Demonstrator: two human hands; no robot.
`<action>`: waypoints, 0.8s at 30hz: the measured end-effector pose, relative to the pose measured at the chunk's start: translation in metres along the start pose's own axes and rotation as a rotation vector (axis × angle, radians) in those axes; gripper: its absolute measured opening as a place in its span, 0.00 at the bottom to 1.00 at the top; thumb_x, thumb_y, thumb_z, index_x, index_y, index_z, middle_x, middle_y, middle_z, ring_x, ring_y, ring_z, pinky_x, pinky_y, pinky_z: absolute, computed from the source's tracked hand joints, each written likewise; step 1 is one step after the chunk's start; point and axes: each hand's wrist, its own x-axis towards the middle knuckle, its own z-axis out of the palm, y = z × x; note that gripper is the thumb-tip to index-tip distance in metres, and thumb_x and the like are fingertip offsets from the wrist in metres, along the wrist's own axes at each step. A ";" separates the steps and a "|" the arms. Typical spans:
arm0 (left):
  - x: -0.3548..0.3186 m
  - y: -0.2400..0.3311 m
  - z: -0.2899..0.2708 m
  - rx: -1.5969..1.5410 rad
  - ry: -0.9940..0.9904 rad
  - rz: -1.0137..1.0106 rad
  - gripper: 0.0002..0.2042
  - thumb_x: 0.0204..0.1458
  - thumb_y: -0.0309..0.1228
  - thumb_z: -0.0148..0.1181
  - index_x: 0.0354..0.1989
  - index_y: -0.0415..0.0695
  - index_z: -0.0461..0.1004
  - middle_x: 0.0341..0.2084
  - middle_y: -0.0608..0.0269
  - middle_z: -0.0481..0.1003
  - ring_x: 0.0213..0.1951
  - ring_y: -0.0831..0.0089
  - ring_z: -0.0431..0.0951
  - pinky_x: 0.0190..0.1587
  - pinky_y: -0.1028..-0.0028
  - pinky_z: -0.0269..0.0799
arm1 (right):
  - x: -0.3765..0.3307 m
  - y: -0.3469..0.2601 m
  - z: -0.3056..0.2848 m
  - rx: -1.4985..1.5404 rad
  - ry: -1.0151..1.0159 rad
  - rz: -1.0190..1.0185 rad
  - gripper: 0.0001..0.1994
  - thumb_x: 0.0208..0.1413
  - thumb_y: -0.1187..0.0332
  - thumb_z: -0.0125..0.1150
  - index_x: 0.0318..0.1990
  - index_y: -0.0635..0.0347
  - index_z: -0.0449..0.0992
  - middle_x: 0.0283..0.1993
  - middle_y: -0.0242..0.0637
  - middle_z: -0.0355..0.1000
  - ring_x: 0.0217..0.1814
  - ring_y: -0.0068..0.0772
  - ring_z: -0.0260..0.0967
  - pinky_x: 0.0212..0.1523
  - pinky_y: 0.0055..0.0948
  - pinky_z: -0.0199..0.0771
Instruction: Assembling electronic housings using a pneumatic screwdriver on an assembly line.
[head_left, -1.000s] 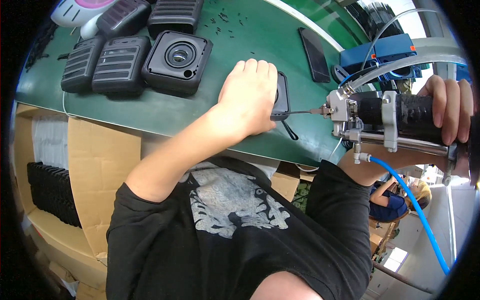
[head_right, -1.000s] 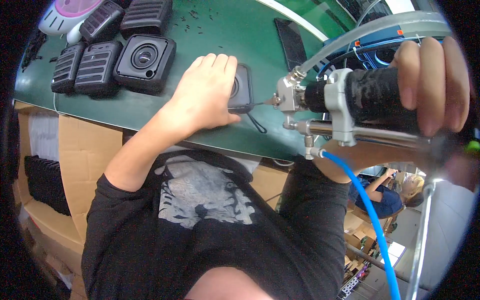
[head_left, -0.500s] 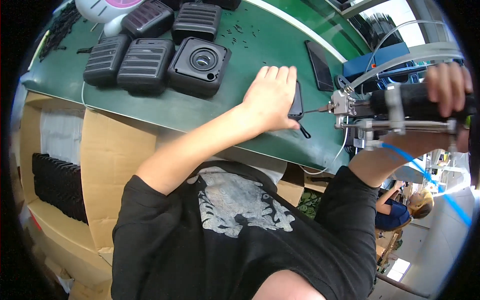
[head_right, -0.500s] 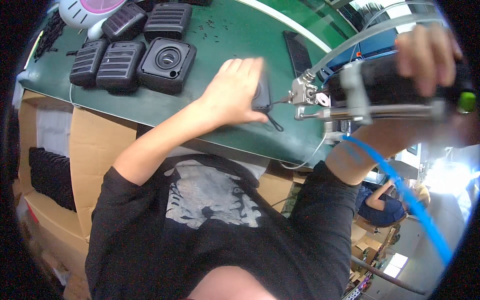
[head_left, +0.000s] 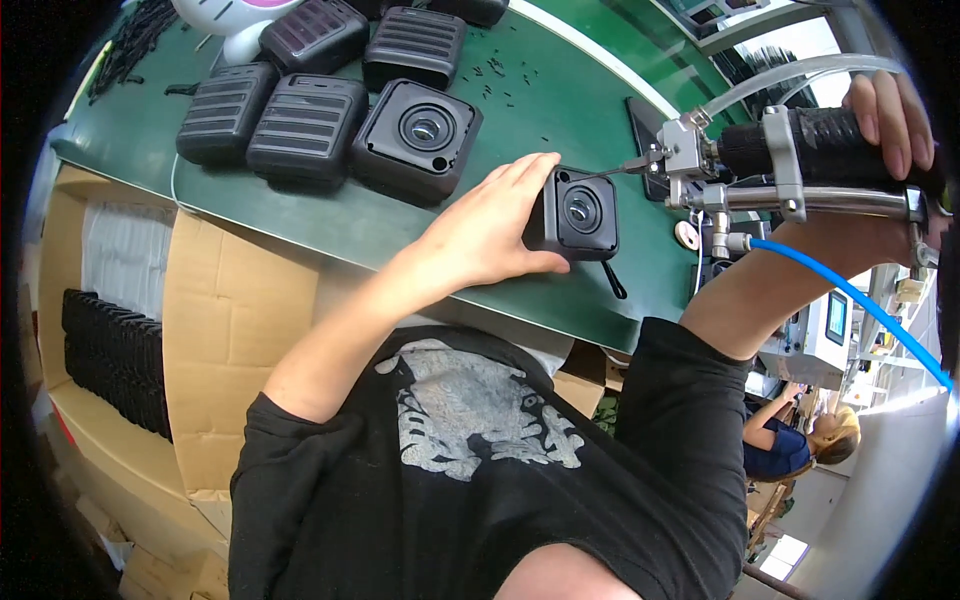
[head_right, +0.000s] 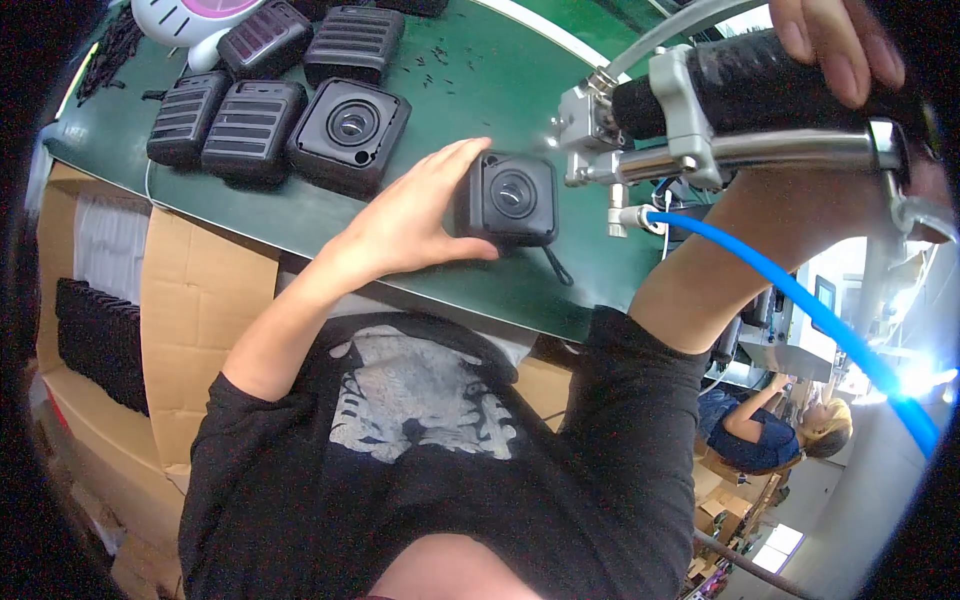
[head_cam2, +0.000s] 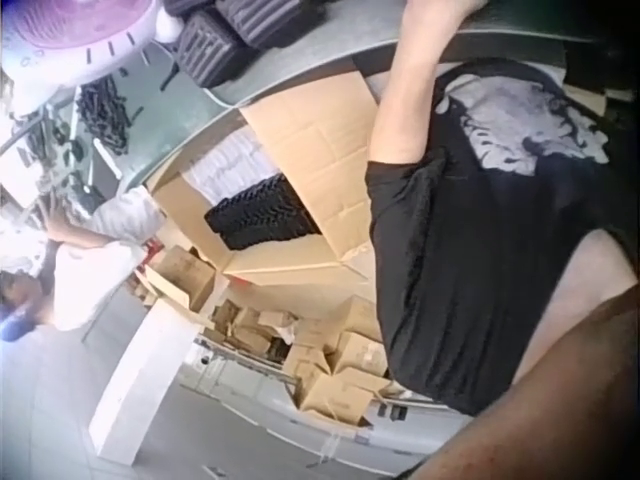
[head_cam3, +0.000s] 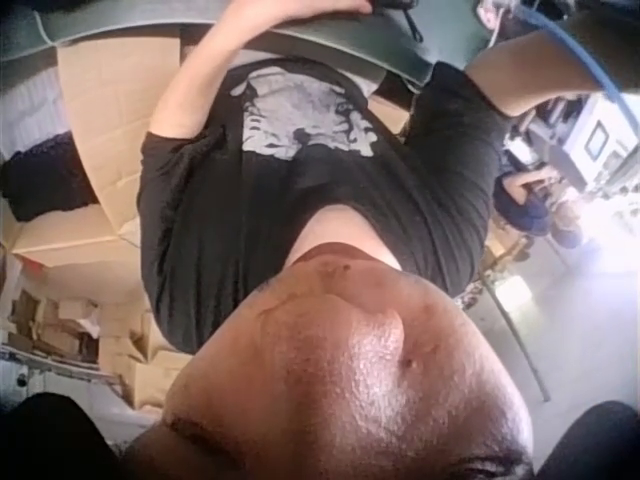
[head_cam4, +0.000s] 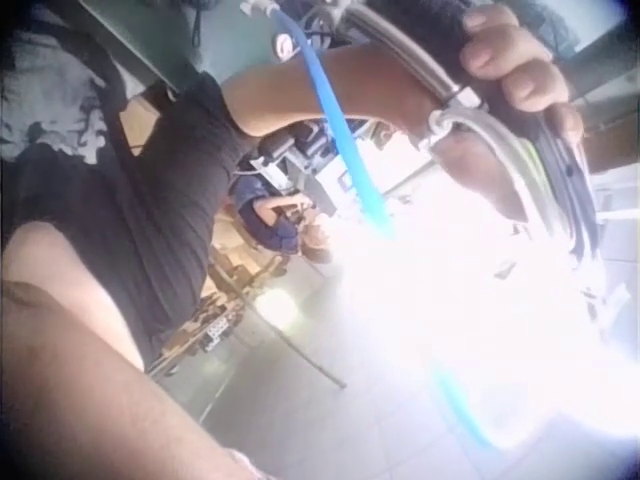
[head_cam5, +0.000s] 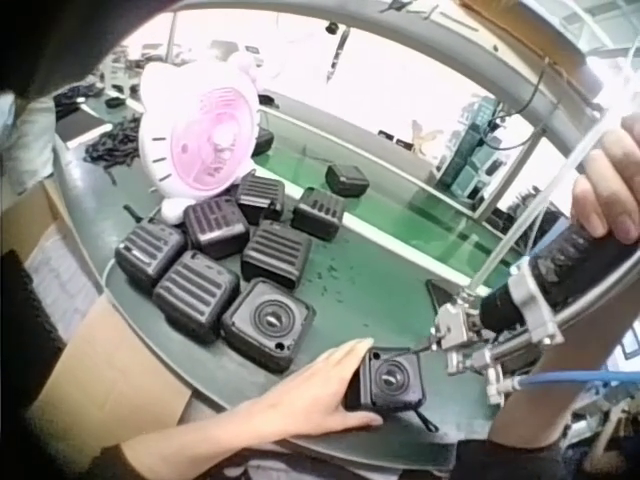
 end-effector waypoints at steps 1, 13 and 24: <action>0.000 -0.002 0.001 -0.017 0.016 0.012 0.49 0.39 0.41 0.77 0.67 0.32 0.54 0.63 0.38 0.61 0.66 0.47 0.61 0.69 0.62 0.57 | -0.002 0.002 -0.003 -0.023 0.024 -0.005 0.33 0.59 0.36 0.48 0.49 0.63 0.68 0.36 0.40 0.70 0.33 0.37 0.71 0.35 0.39 0.72; -0.001 -0.009 0.002 -0.012 0.069 0.082 0.48 0.37 0.42 0.77 0.65 0.31 0.56 0.61 0.38 0.63 0.64 0.46 0.63 0.67 0.61 0.59 | -0.021 0.027 -0.017 -0.297 0.268 -0.033 0.26 0.54 0.44 0.58 0.43 0.60 0.68 0.30 0.32 0.68 0.26 0.27 0.65 0.36 0.30 0.64; 0.003 -0.007 -0.001 0.026 0.009 0.032 0.49 0.37 0.44 0.77 0.65 0.31 0.56 0.61 0.38 0.63 0.63 0.46 0.64 0.66 0.61 0.61 | -0.014 -0.008 -0.008 -0.360 0.068 -0.088 0.34 0.42 0.44 0.75 0.47 0.56 0.65 0.35 0.28 0.69 0.31 0.26 0.68 0.40 0.29 0.62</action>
